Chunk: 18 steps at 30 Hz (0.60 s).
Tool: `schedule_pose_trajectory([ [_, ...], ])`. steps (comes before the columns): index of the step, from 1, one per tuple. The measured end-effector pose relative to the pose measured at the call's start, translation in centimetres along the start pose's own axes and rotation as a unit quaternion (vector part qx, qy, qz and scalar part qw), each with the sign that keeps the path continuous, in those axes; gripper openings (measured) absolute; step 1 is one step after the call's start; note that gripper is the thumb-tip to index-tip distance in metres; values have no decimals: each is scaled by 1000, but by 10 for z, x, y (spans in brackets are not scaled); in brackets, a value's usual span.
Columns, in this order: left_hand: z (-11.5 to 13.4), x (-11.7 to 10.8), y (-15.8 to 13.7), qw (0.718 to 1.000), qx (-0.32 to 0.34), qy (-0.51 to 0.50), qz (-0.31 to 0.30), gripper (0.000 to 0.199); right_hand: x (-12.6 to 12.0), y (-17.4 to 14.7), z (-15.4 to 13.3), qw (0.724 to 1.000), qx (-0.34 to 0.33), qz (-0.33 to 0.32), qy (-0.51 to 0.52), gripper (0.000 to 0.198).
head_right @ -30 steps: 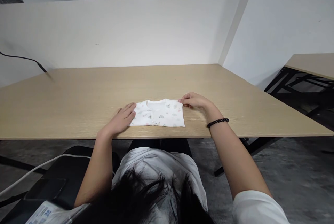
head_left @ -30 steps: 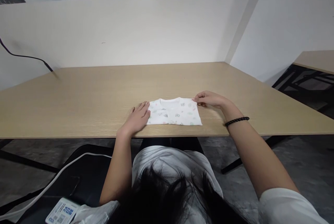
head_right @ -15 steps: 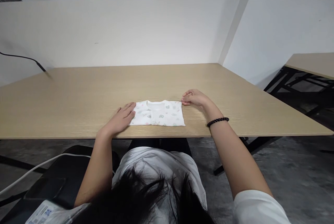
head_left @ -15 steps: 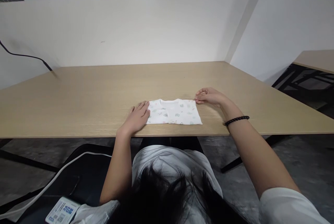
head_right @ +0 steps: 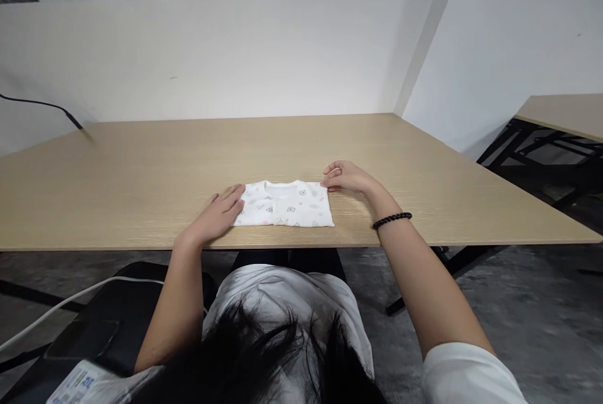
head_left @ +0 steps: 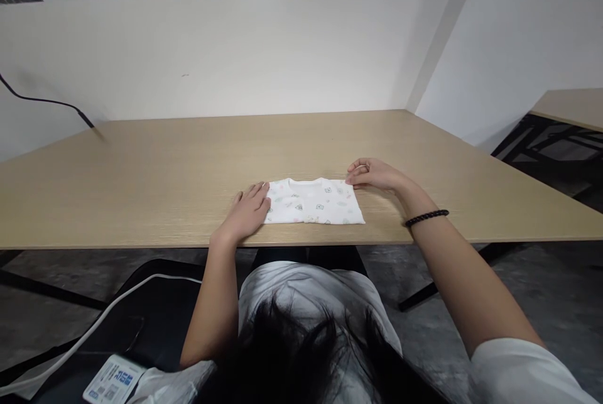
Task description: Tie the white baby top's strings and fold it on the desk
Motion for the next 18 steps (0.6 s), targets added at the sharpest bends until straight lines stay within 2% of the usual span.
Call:
schedule_pose_trajectory([
  [4,0,0,0,1000,-3,-5,-4,63,-3,-1,2,998,6,0,-55,41],
  [9,1,0,-1,1000,-6,-3,-6,63,-1,-1,-2,998,-5,4,-59,45],
  [14,1,-1,0,1000,0,4,3,62,0,-2,-3,1000,-5,14,-25,48],
  [18,0,0,0,1000,0,9,3,62,2,-3,-4,999,-12,15,49,52],
])
Point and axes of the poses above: each hand's wrist, its own y-axis towards the middle knuckle, its own x-axis out of the palm, z = x × y, the point moved 10 cm from there along y, towards the middle knuckle, and after that the axes turned 3 degrees about y, right-handed, at the moved point
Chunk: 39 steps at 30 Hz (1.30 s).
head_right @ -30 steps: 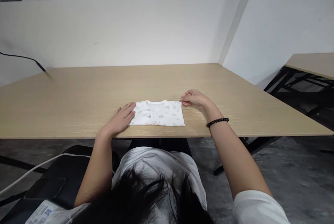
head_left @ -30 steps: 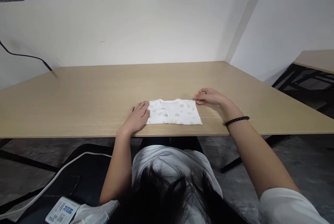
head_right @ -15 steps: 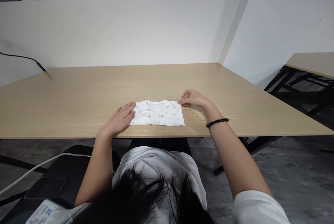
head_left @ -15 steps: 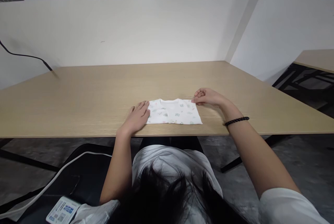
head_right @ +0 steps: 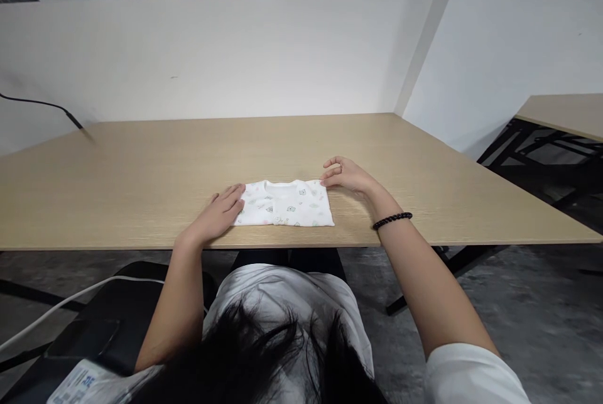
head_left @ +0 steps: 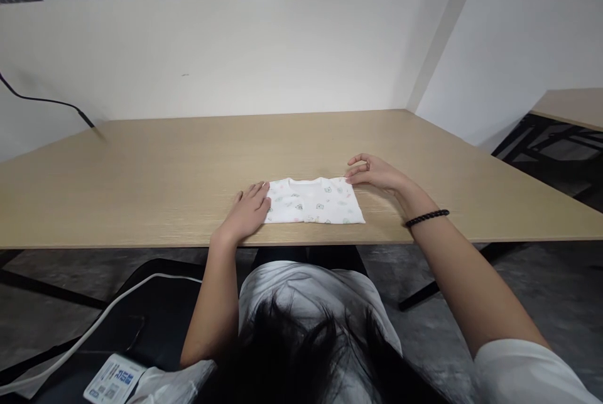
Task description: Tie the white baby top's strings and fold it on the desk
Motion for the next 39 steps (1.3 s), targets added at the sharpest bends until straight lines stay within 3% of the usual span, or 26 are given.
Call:
schedule_pose_trajectory([
  [3,0,0,0,1000,2,0,3,62,0,-1,1,1000,-2,8,0,54],
  [6,-1,0,0,1000,0,-4,6,61,-3,0,1,997,-18,26,-64,50],
  [10,0,1,0,1000,-3,-8,2,62,-23,0,-9,974,-81,130,-168,42],
  [13,0,1,0,1000,-7,-10,-3,63,-30,-6,-26,949,-157,197,-190,31],
  [16,-1,1,0,1000,-10,-9,-5,64,-9,-8,-35,944,-216,139,-207,18],
  [18,-1,2,0,1000,-9,-11,-8,64,12,-4,-28,948,-202,48,-243,14],
  [20,0,2,0,1000,-8,-13,-9,64,22,-2,-19,939,-185,2,-289,11],
  [24,0,1,0,1000,-5,-18,5,62,6,-1,-21,888,-201,85,-405,8],
  [27,2,-10,-1,997,9,-52,58,62,-2,-8,-35,847,-249,152,-445,22],
  [29,3,-27,-6,987,26,-85,134,65,4,-13,-41,842,-291,150,-429,39],
  [31,7,-39,-12,976,51,-95,187,65,22,-14,-38,845,-313,89,-425,53],
  [33,14,-33,-15,984,68,-74,149,64,42,-9,-21,847,-279,-3,-452,63],
  [35,17,-13,-16,996,58,-35,59,65,51,-3,1,843,-205,-69,-492,69],
  [37,12,-4,-21,1000,18,3,18,68,48,-1,8,832,-165,-70,-525,72],
  [39,6,-12,-27,998,-24,30,47,71,42,-5,-7,817,-188,-22,-544,74],
])
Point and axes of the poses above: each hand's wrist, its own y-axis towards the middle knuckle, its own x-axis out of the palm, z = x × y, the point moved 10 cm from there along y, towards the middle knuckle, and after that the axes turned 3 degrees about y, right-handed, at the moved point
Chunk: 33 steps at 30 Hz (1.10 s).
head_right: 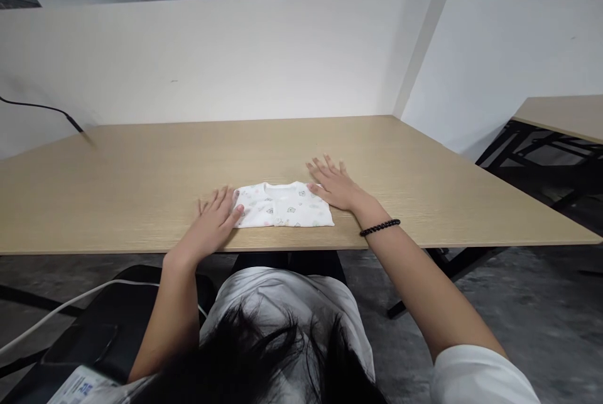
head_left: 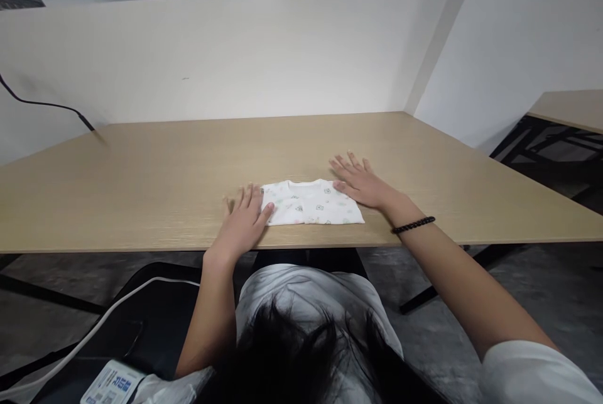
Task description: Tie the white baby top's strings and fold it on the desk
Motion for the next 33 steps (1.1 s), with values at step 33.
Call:
schedule_pose_trajectory([
  [33,-19,-20,-32,984,22,-152,90,37,-7,-119,-39,946,273,171,-29,42],
])
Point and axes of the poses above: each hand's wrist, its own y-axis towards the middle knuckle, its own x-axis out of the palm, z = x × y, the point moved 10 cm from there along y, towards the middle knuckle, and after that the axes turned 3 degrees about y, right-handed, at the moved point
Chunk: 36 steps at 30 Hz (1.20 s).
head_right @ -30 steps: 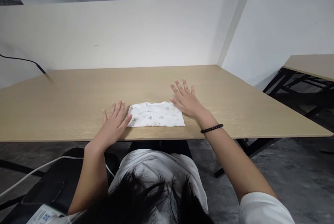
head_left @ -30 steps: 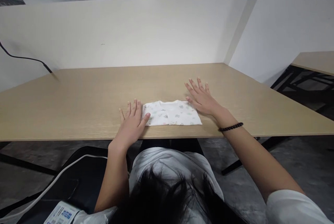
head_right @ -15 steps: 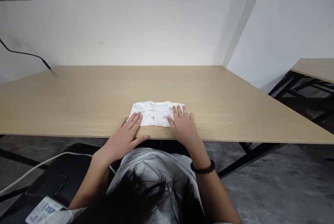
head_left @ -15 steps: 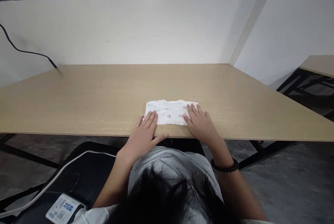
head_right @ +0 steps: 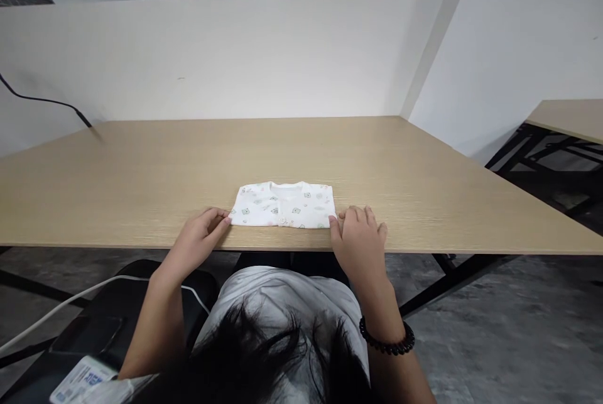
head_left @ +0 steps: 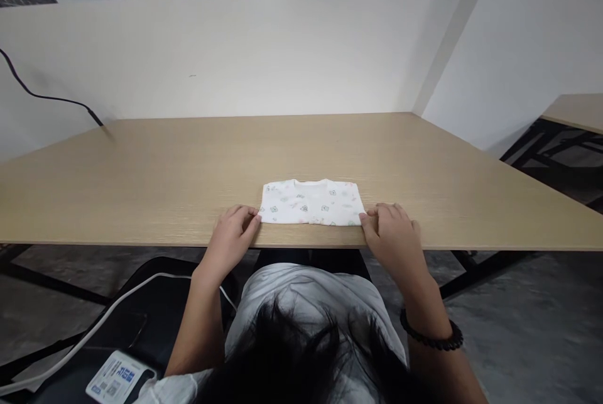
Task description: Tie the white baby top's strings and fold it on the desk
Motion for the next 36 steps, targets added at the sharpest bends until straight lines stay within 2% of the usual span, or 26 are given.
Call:
schedule_pose_trajectory([
  [6,-10,4,6,992,-34,-119,27,29,-2,5,-3,997,-40,40,48,25],
  [10,-20,7,5,983,-63,-172,26,31,-1,6,-1,998,-28,44,42,24],
  [15,-24,8,4,988,-98,-116,20,27,-1,3,0,999,1,43,2,29],
  [22,-14,4,8,992,-120,-32,31,21,-4,-2,-6,995,14,74,-58,31],
  [27,-5,4,8,990,-133,40,32,26,-3,-2,-6,996,12,69,-51,27],
  [30,5,5,8,990,-108,87,35,37,-4,-3,-8,997,-2,73,-23,23],
  [34,30,11,8,979,6,204,5,41,-4,-4,-8,998,-1,68,-9,24],
  [36,38,16,5,972,43,231,-21,42,-4,-4,-8,998,1,63,-10,24],
])
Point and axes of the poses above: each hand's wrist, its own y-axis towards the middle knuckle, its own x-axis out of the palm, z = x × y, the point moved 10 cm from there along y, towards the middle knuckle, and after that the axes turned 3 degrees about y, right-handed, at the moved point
